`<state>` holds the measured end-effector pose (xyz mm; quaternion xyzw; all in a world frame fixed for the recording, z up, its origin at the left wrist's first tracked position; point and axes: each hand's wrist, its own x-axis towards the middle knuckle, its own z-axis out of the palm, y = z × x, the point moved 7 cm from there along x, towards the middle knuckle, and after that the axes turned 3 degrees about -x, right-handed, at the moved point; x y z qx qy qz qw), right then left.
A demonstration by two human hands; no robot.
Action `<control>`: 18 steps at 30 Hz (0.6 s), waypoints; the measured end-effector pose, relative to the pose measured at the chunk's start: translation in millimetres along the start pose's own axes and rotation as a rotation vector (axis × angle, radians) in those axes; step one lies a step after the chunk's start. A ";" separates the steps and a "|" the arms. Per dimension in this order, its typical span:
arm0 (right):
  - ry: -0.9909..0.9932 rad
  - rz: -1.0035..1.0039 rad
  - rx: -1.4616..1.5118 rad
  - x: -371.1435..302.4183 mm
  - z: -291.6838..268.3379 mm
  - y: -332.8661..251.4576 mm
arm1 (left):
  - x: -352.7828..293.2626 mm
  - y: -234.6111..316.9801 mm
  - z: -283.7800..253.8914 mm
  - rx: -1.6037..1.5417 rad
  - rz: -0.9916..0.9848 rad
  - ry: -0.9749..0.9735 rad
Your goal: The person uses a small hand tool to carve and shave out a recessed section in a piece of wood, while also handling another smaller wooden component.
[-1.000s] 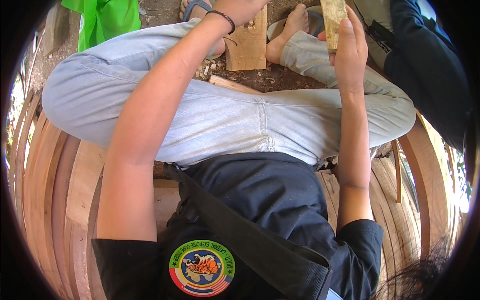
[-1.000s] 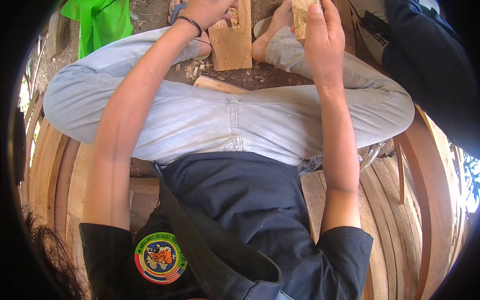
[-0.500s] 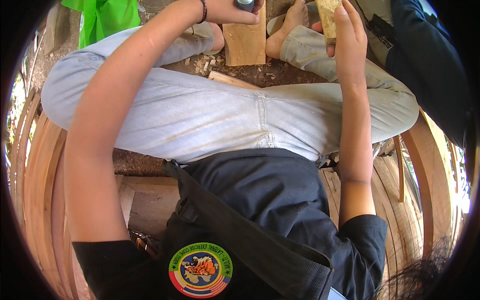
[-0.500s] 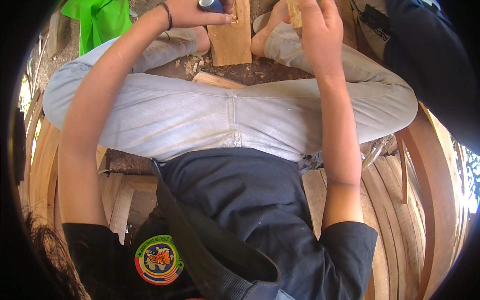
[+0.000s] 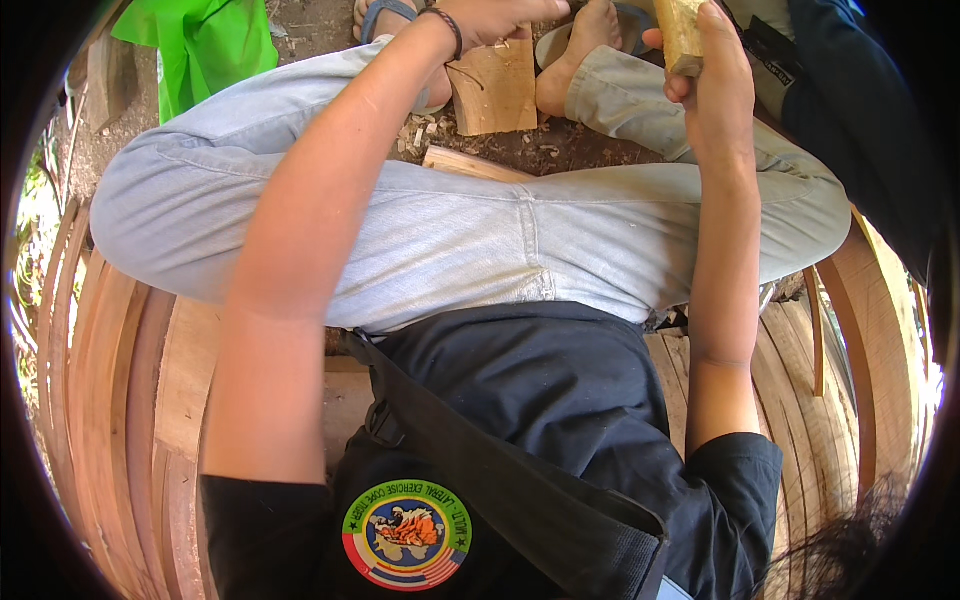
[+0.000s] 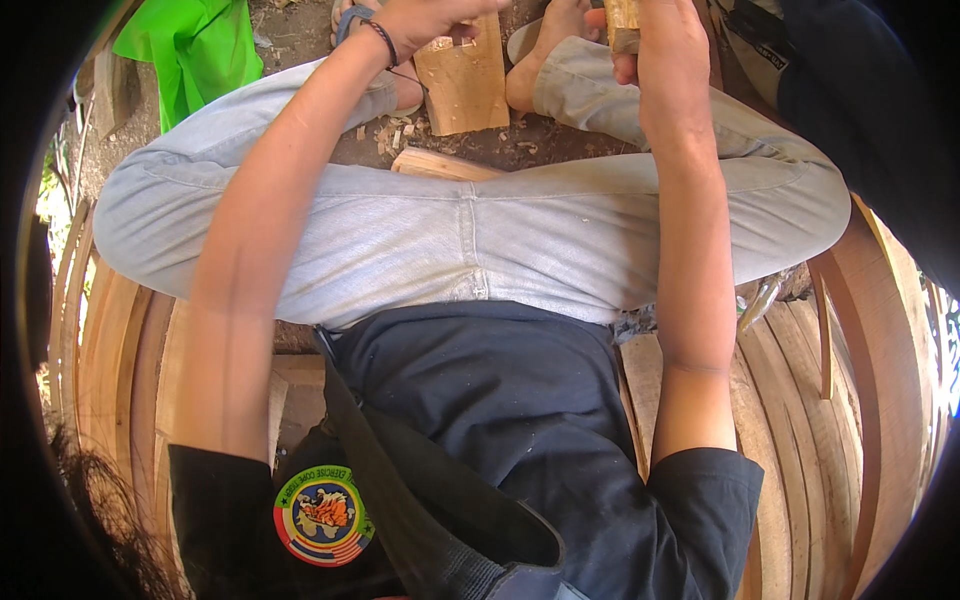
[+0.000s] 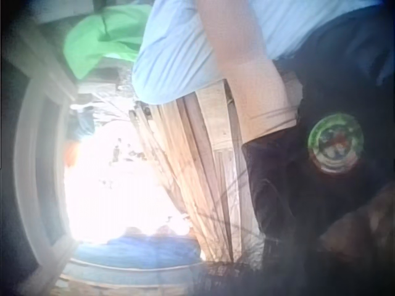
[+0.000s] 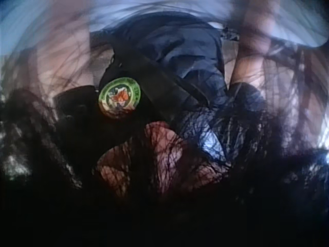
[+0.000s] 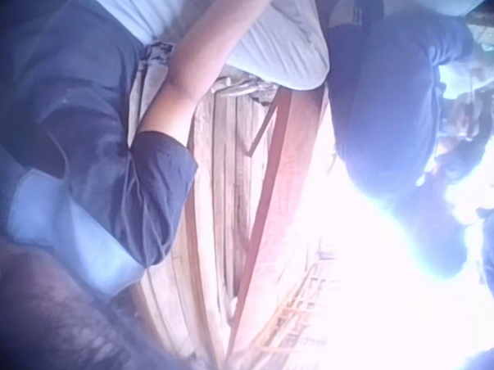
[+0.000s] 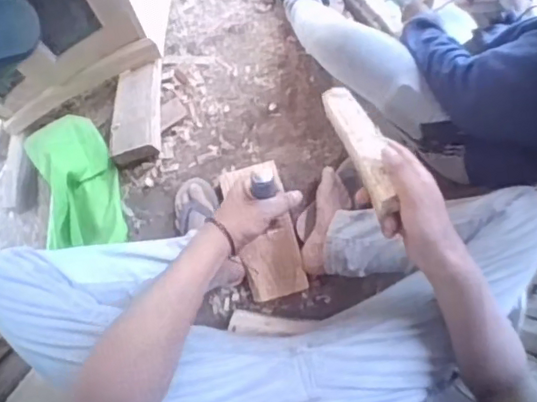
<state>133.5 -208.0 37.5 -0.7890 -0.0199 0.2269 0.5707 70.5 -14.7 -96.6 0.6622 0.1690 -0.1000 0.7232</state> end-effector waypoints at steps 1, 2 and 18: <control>-0.007 0.033 -0.010 1.1 -0.2 2.4 | -1.0 -1.9 -3.2 -0.201 -0.025 0.053; -0.015 0.063 -0.018 2.5 -0.3 4.8 | -1.2 -11.1 -14.8 -0.256 -0.078 0.237; -0.080 0.064 -0.026 6.1 8.1 1.1 | -24.8 -0.4 -55.1 -0.509 -0.149 0.418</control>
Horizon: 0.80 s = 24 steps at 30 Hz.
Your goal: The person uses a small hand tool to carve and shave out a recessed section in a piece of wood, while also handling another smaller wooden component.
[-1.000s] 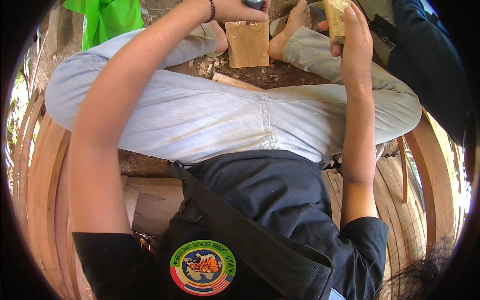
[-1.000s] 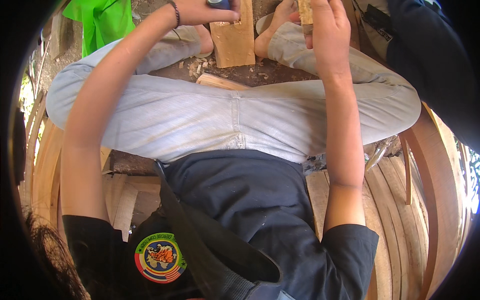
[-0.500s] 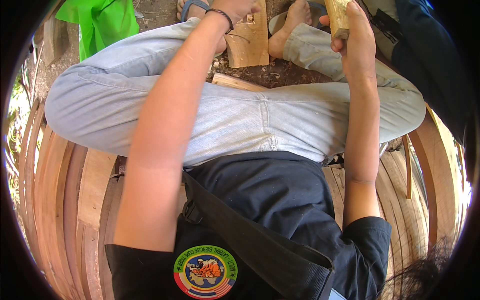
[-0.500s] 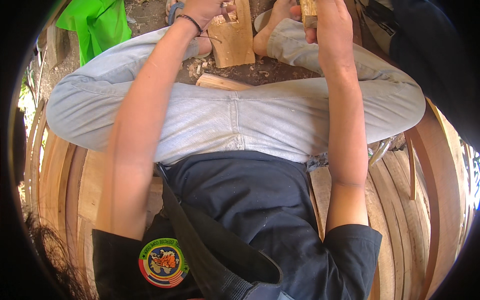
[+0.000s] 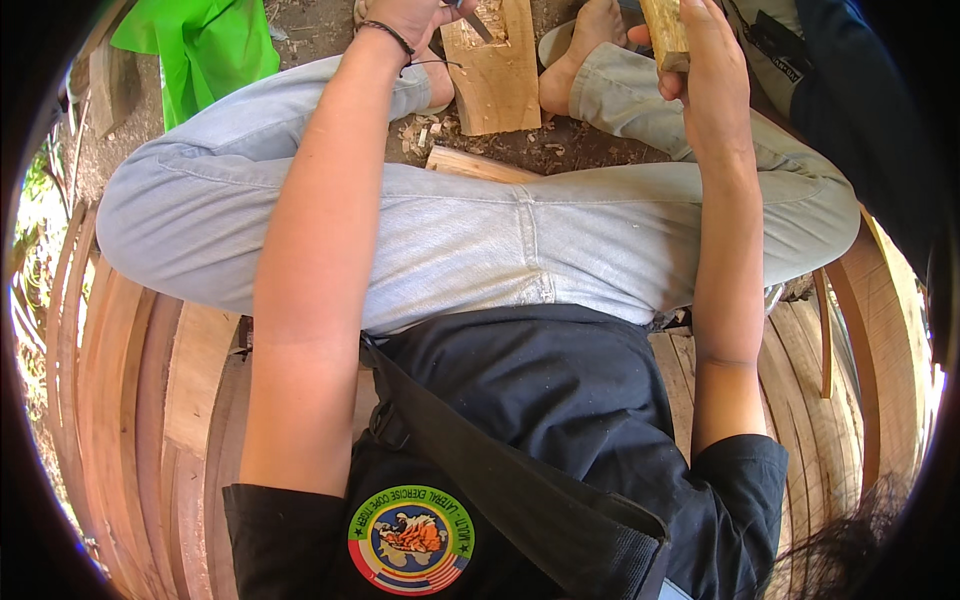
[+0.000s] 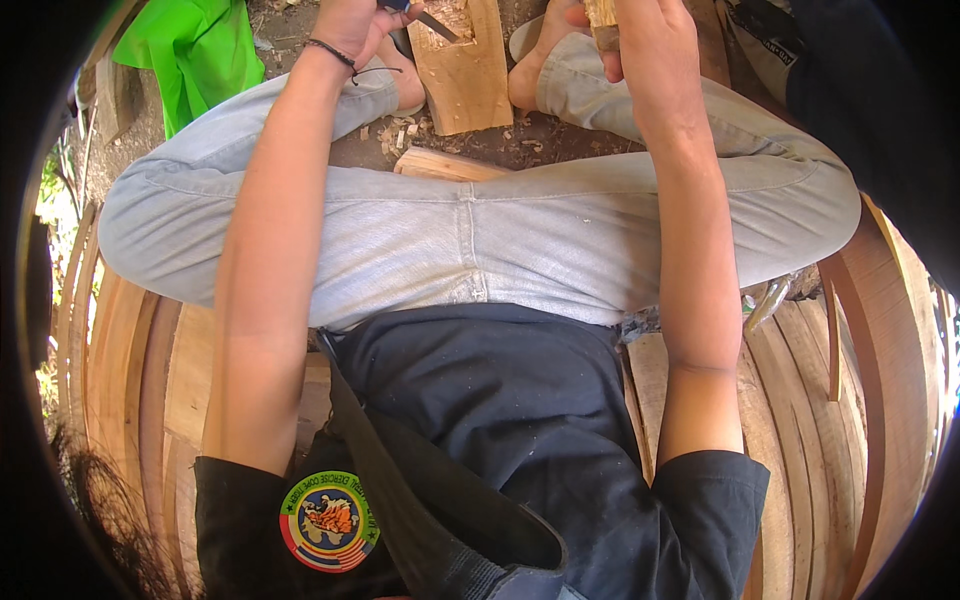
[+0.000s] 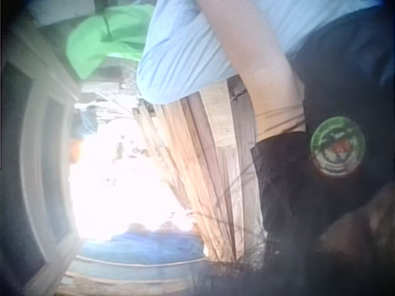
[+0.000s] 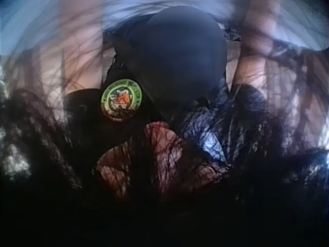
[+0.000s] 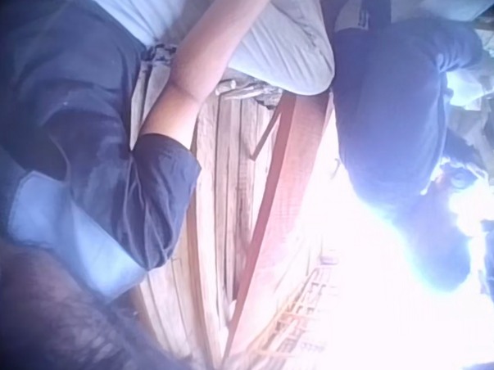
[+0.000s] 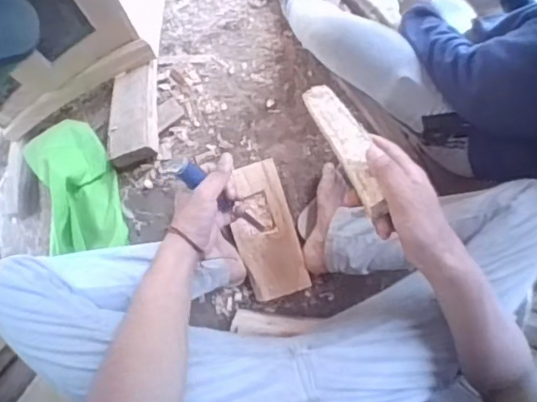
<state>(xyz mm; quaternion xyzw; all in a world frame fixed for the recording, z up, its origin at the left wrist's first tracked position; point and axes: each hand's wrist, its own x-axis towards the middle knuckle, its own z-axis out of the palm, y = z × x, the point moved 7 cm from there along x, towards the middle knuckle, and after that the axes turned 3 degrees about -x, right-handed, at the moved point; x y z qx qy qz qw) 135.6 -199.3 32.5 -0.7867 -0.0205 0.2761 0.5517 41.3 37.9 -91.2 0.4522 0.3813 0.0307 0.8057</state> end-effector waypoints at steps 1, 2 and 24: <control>0.007 -0.007 0.003 1.3 -1.1 3.0 | -0.3 -1.1 4.4 0.014 0.004 -0.038; 0.014 -0.015 0.004 1.9 -2.1 7.9 | -0.5 -4.0 7.6 0.026 0.007 -0.077; -0.254 -0.360 -0.540 -34.5 29.3 -53.9 | 7.6 -27.1 30.9 0.492 0.077 -0.353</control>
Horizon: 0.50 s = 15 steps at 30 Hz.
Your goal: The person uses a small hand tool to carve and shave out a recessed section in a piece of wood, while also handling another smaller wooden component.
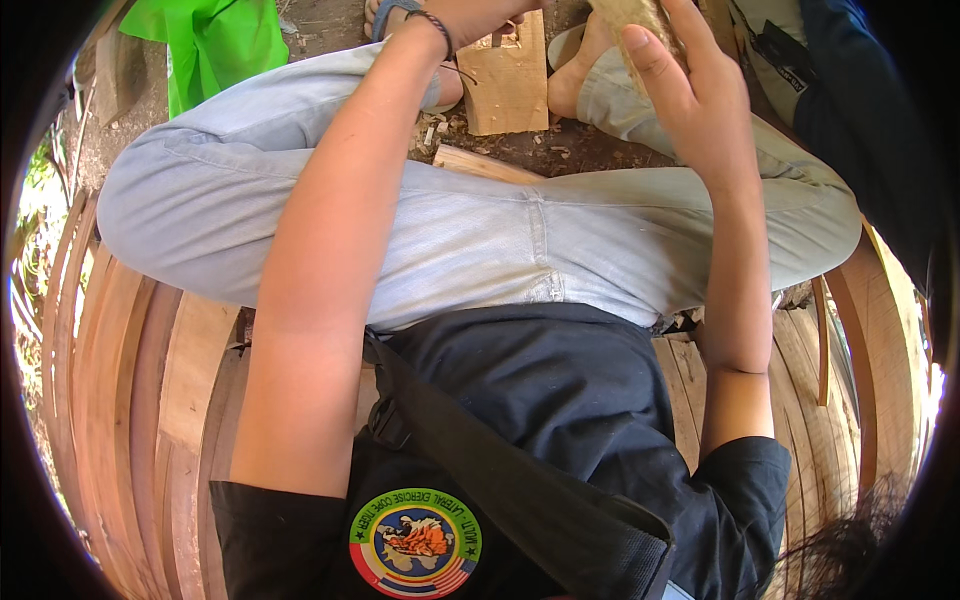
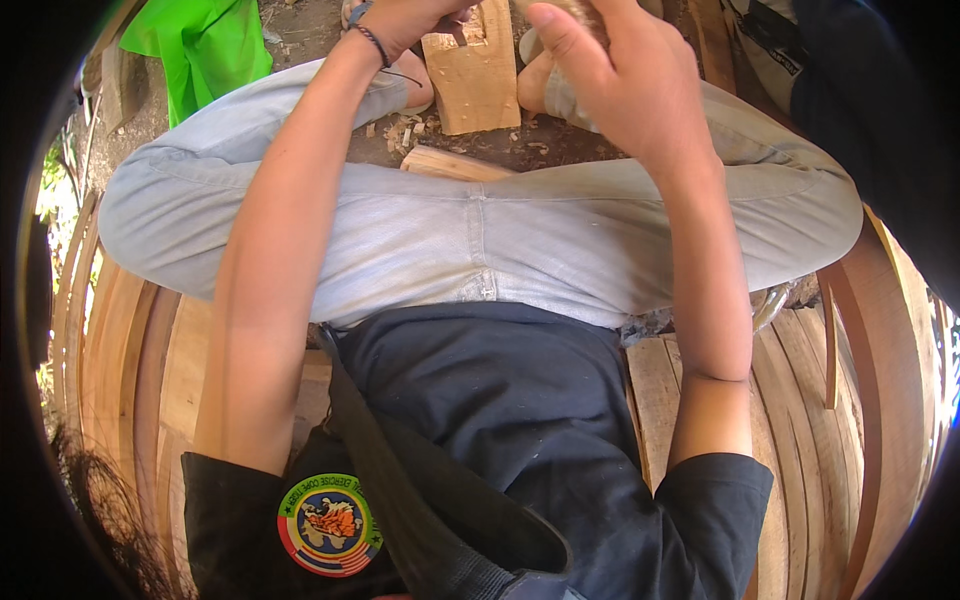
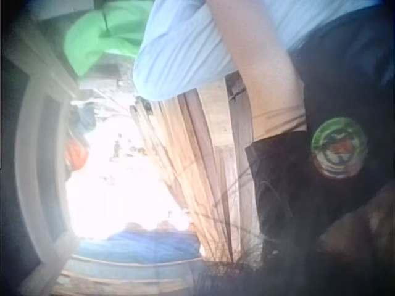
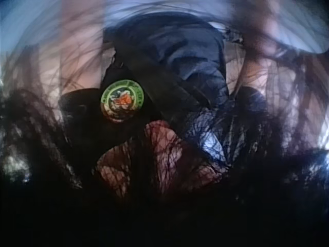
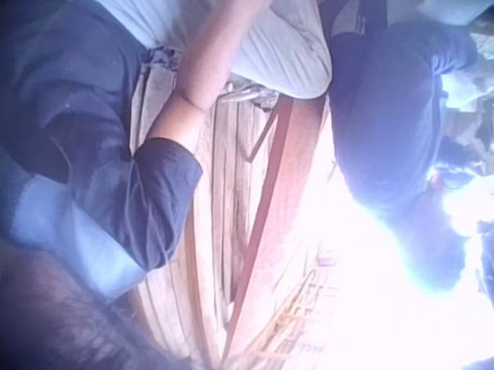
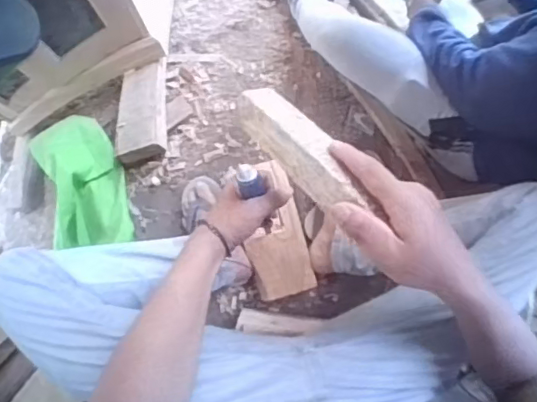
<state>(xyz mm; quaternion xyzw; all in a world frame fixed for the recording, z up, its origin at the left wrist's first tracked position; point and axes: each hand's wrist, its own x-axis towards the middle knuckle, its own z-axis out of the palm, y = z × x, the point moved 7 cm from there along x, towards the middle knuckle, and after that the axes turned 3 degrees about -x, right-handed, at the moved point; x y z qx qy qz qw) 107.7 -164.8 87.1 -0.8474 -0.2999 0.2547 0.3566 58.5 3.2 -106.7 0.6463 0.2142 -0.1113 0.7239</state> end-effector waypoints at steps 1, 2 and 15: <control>0.095 -0.149 -0.035 1.3 -5.9 -10.1 | 1.2 4.5 1.4 0.015 0.036 -0.010; 0.187 -0.291 -0.071 1.8 -9.4 -19.0 | 1.6 4.9 3.3 0.026 0.065 -0.024; 0.218 -0.337 -0.392 -11.6 -0.5 -50.7 | 1.0 -18.8 6.0 0.109 0.068 0.005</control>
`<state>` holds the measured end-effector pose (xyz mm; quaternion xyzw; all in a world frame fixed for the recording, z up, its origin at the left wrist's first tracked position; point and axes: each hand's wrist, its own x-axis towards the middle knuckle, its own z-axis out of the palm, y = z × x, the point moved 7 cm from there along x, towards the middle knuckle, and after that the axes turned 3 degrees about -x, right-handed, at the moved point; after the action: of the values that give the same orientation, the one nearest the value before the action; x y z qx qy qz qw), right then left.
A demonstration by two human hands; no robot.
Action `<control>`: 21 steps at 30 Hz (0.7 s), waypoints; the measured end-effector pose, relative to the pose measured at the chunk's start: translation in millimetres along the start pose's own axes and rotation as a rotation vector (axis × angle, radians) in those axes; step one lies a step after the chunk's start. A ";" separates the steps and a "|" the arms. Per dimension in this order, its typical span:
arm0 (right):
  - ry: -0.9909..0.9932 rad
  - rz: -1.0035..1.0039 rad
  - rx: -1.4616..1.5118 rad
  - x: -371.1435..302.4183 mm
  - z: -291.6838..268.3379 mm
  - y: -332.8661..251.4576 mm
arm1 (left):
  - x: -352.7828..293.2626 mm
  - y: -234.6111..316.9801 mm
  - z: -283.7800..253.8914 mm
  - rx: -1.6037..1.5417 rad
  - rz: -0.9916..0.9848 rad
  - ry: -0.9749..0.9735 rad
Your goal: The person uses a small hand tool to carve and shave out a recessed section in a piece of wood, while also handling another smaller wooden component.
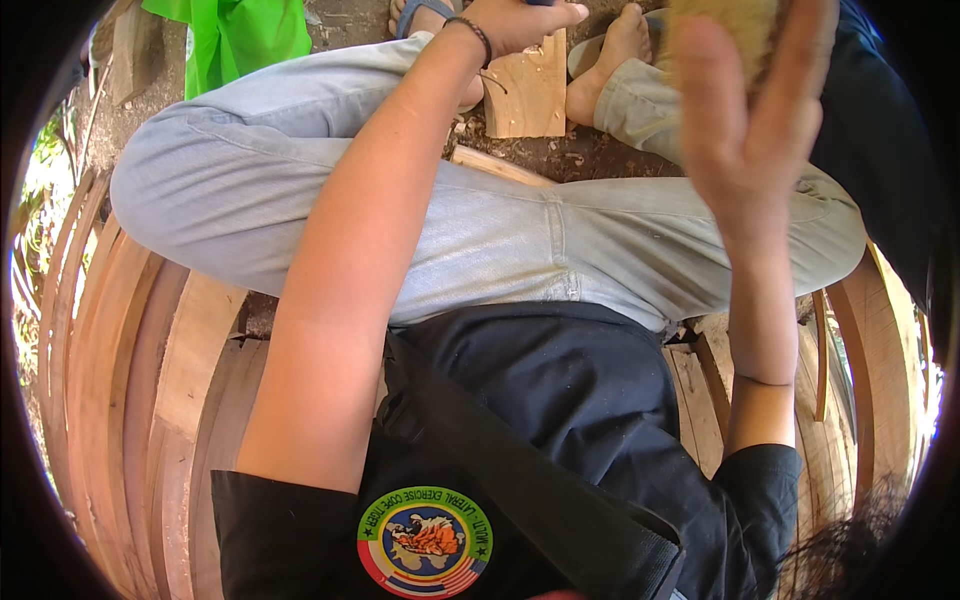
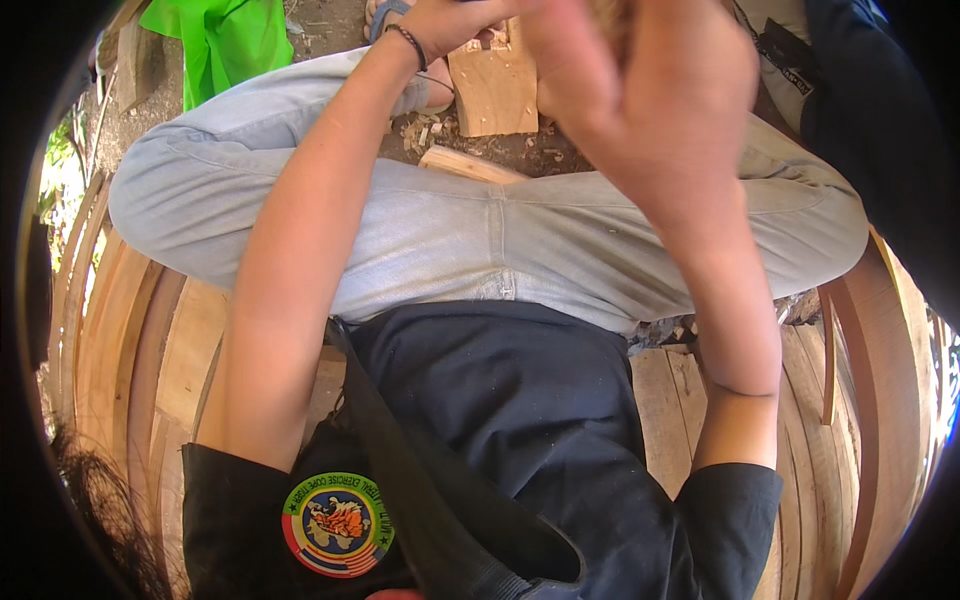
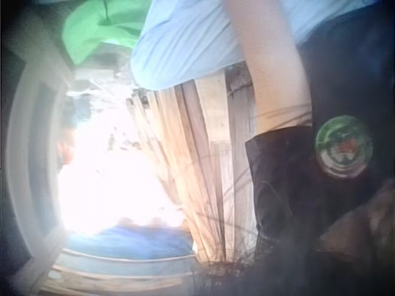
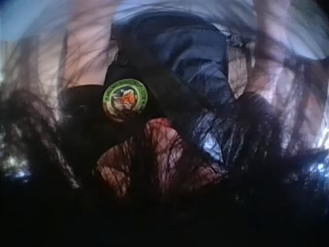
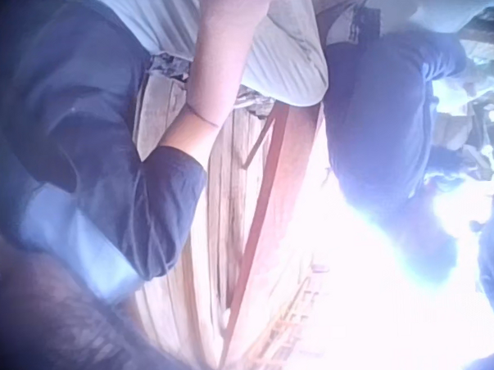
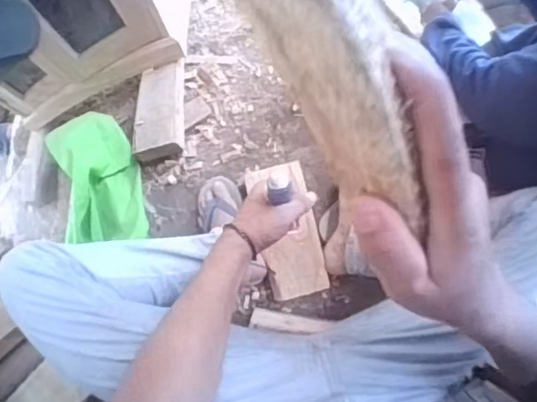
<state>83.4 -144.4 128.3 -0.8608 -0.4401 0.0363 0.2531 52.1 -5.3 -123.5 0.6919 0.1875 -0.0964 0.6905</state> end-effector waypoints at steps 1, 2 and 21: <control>-0.006 -0.062 -0.107 -9.9 12.0 18.3 | 6.1 -2.4 -0.8 -0.028 0.118 -0.001; -0.139 -0.086 -0.200 -12.8 36.0 12.1 | 14.2 -1.5 -2.4 -0.065 0.124 0.072; -0.054 0.771 0.957 -42.8 71.5 59.1 | -15.1 -24.8 -85.9 -0.990 -0.048 0.588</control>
<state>80.6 -177.4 31.7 -0.7476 -0.0381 0.3407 0.5689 17.9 77.4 -138.0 0.2798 0.4100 0.1835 0.8485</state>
